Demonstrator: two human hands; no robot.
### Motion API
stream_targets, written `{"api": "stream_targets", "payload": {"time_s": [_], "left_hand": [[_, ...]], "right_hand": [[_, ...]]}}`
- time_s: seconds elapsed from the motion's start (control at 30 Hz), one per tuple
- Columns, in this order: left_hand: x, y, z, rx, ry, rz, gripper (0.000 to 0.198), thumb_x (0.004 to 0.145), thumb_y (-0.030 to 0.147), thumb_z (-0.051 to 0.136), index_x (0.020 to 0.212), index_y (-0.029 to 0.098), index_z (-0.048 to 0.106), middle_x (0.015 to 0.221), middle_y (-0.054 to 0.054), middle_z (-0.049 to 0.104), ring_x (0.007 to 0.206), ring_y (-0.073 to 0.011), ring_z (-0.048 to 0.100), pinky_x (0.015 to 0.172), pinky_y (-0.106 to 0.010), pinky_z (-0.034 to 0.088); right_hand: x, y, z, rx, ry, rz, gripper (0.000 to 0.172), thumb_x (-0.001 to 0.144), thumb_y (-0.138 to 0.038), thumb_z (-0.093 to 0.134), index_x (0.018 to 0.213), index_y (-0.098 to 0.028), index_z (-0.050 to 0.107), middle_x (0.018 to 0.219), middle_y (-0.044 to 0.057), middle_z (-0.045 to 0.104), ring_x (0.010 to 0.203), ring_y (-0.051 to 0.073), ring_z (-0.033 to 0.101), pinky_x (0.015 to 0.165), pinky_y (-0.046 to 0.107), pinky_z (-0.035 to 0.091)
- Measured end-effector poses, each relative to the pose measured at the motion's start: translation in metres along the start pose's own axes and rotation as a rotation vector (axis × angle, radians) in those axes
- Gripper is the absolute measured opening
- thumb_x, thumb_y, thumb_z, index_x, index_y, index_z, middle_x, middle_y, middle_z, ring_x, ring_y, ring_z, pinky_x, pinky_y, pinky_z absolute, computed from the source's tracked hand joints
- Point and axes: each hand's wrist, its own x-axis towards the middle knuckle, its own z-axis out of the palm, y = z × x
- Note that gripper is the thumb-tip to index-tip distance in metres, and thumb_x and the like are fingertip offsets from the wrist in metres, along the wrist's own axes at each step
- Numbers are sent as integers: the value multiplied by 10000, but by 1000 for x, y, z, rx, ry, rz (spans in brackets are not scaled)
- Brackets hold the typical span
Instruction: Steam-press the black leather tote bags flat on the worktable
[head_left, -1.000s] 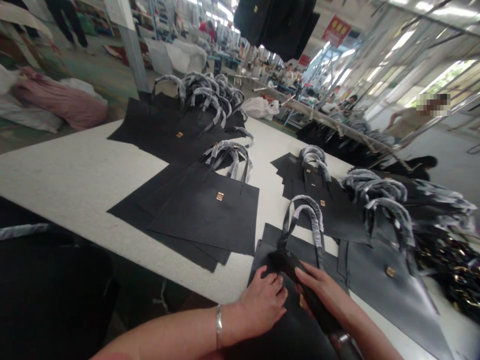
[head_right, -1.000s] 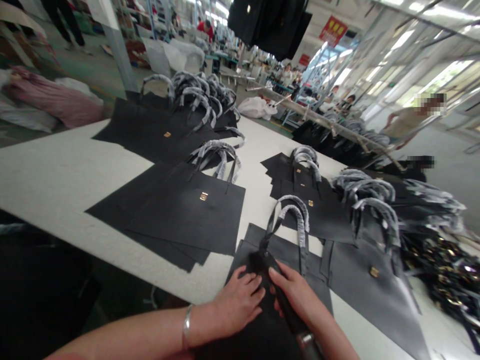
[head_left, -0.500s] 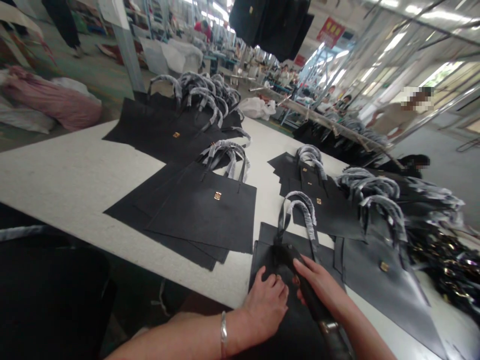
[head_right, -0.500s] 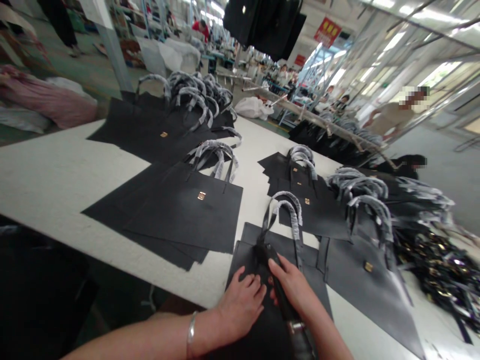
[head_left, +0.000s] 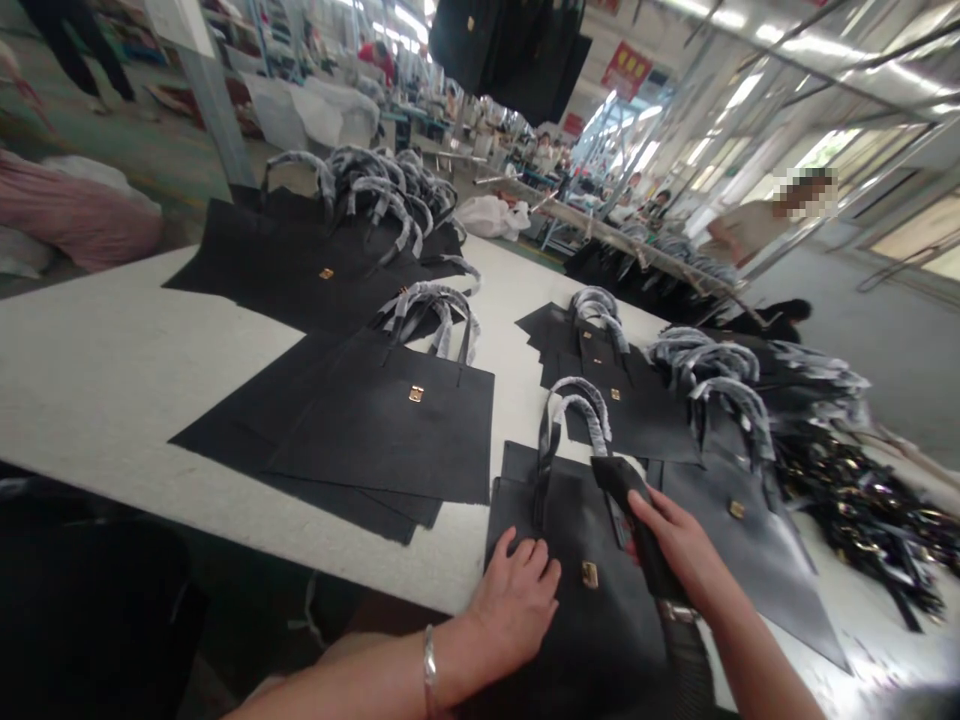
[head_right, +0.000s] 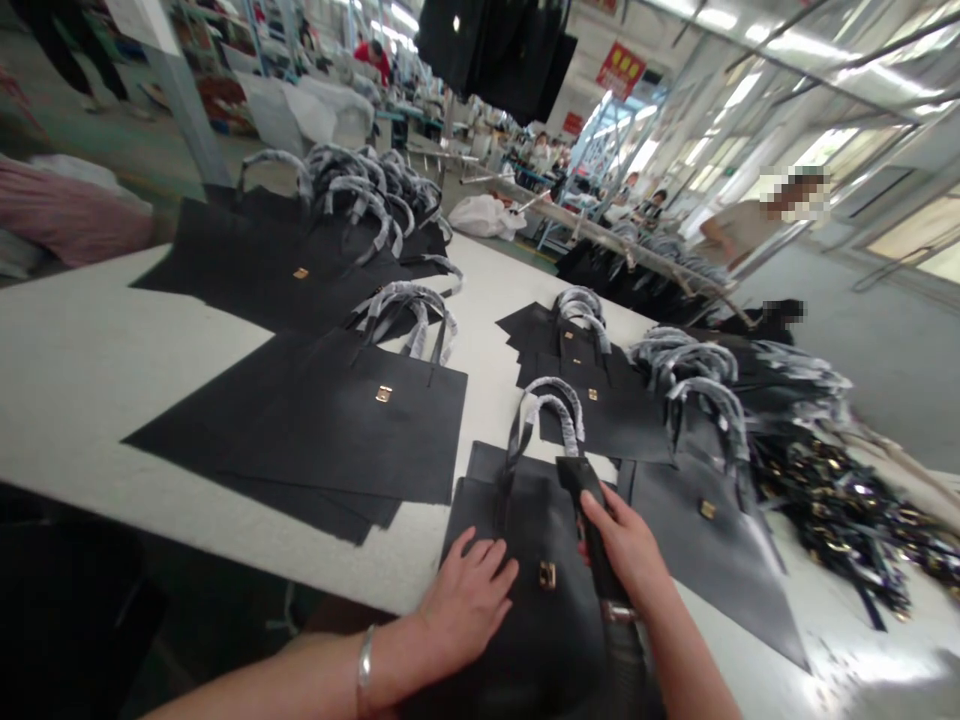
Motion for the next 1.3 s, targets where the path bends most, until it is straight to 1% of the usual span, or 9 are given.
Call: {"api": "stream_targets", "payload": {"time_s": [0.13,0.23,0.33,0.7,0.8,0.93,1.07,1.17,1.3], "left_hand": [[-1,0,2,-2,15,-2,387,920,388,450,1244,185,506,1298,-133,489,1195,-269,421,1056,-504,209],[0,0,4,-2,14,10,390,921,377,447,1255,183,499,1305,-140,487,1203,-274,415,1050,-513,214],[0,-1,5,3,10,5,394,918,382,447,1255,184,496,1307,-134,491,1197,-277,421,1045,-520,223],[1,-1,2,15,11,20,393,941,388,391,1263,179,479,1303,-125,495,1194,-275,418,1046,-518,220],[1,-1,3,19,15,24,393,944,382,387,1268,178,477,1304,-125,493,1194,-272,417,1051,-517,209],[0,-2,2,27,27,26,396,941,388,395,1264,176,481,1295,-123,499,1187,-274,417,1051,-515,203],[3,1,4,38,28,31,381,949,371,385,1252,163,487,1272,-118,510,1169,-255,423,1046,-496,211],[7,7,12,48,12,66,375,944,340,390,1222,115,502,1223,-126,531,1124,-245,441,1016,-461,252],[11,16,19,68,10,123,408,918,309,408,1225,56,497,1228,-159,517,1144,-268,416,963,-430,293]], "right_hand": [[-21,25,-49,55,63,142,465,808,-444,594,1182,-183,505,578,-20,599,439,173,587,420,270,480],[-28,51,-63,82,18,242,495,818,-468,593,1217,-197,482,583,-15,610,424,168,589,391,253,458],[-21,63,-59,97,-66,214,533,832,-475,587,1272,-212,444,585,-26,604,421,162,589,380,242,449],[-4,49,-63,105,-191,268,436,841,-471,600,1166,-202,491,614,-13,615,434,147,583,389,226,447],[4,49,-58,125,-156,230,383,823,-447,625,1087,-186,529,606,-4,615,418,153,573,383,244,443],[13,41,-52,152,1,122,382,820,-452,617,1101,-212,520,632,-25,606,466,156,596,433,256,471],[-1,31,-53,141,67,104,500,772,-457,662,1182,-221,498,632,-31,612,477,165,598,439,263,486],[-18,26,-44,95,-18,141,673,732,-481,686,1302,-212,449,593,-28,622,457,177,591,414,265,478],[-30,23,-12,-1,-181,103,739,741,-527,651,1368,-203,430,561,-31,626,438,166,580,397,244,453]]}}
